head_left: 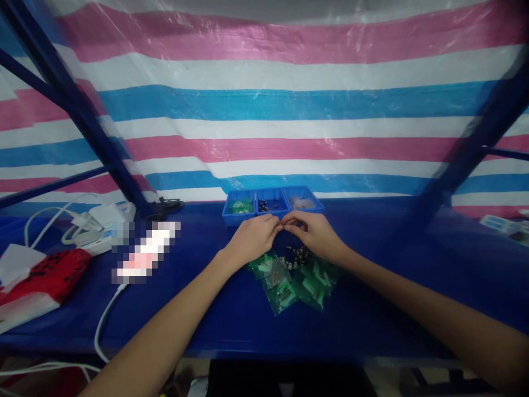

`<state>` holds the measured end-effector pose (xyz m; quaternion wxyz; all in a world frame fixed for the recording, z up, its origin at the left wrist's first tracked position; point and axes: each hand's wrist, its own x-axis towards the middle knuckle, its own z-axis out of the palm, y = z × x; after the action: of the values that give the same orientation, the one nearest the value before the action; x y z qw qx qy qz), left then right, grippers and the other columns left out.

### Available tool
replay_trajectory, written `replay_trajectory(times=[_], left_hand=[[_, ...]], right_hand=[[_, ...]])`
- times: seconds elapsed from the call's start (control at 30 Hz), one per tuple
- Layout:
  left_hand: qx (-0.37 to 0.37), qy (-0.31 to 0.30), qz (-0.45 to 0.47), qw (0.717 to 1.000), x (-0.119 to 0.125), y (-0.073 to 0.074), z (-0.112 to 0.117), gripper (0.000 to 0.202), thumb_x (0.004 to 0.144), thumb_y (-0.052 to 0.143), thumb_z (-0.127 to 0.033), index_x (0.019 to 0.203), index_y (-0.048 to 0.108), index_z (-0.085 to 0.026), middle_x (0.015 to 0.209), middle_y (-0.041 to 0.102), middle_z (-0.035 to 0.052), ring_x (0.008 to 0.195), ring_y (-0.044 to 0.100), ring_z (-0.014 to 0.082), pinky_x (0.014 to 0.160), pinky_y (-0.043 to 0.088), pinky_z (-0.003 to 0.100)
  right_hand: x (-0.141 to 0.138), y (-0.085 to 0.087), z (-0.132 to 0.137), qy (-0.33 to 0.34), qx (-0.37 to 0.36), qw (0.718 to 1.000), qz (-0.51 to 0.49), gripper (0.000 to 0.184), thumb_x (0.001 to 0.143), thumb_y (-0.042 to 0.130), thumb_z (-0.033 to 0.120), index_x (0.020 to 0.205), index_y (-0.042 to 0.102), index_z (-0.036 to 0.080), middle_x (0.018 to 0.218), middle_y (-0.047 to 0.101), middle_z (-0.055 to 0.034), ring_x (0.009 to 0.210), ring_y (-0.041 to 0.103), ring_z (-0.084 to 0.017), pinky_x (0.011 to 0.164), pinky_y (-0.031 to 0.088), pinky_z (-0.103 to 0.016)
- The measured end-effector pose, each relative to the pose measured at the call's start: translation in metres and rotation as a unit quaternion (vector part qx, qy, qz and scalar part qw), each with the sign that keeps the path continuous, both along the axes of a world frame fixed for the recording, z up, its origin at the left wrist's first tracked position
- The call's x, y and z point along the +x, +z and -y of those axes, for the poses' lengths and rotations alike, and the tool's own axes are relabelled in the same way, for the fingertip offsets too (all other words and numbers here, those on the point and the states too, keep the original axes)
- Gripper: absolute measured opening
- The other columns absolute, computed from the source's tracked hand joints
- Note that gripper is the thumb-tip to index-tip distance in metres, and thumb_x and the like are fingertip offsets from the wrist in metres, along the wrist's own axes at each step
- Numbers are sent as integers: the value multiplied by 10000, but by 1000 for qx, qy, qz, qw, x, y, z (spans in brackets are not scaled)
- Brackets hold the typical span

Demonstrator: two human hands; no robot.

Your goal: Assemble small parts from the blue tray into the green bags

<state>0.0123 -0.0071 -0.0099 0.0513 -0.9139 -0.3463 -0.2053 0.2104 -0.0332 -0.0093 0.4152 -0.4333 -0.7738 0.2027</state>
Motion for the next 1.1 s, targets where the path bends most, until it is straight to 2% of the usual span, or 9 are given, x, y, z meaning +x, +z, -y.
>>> replay_trajectory(times=[0.3, 0.4, 0.63, 0.87, 1.1], left_hand=[[1, -17, 15, 1000, -1, -1, 0, 287, 1072, 353, -359, 1078, 568, -169, 994, 670, 66, 862, 650, 202, 697, 483, 309], [-3, -12, 28, 1000, -1, -2, -2, 296, 1074, 350, -387, 1057, 554, -173, 956, 668, 60, 832, 651, 201, 675, 469, 304], [-9, -27, 46, 999, -1, -1, -2, 255, 1075, 352, -324, 976, 534, -174, 857, 646, 45, 777, 638, 186, 664, 448, 301], [-9, -27, 40, 999, 0, -1, -1, 267, 1070, 344, -305, 919, 519, -172, 735, 603, 18, 661, 601, 171, 595, 404, 292], [-2, -62, 43, 997, -2, 0, -1, 158, 1014, 466, -293, 943, 533, -169, 816, 634, 31, 699, 603, 171, 603, 416, 291]], right_hand=[[0, -2, -1, -40, 24, 999, -15, 141, 909, 572, 213, 953, 705, 202, 890, 758, -41, 777, 672, -182, 714, 502, -311], [1, -2, -2, -27, 1, 999, -29, 140, 915, 567, 221, 958, 699, 202, 898, 758, -41, 785, 680, -184, 748, 514, -328], [3, 0, -5, 6, -44, 999, -23, 131, 890, 597, 197, 946, 715, 193, 952, 773, -62, 896, 708, -206, 832, 524, -355], [6, -1, -6, 16, -59, 998, -9, 93, 893, 604, 218, 894, 694, 193, 853, 747, -47, 807, 692, -194, 744, 511, -330], [2, 2, 0, -1, -11, 999, 31, 131, 924, 585, 254, 841, 670, 200, 735, 704, -8, 644, 606, -146, 603, 427, -281]])
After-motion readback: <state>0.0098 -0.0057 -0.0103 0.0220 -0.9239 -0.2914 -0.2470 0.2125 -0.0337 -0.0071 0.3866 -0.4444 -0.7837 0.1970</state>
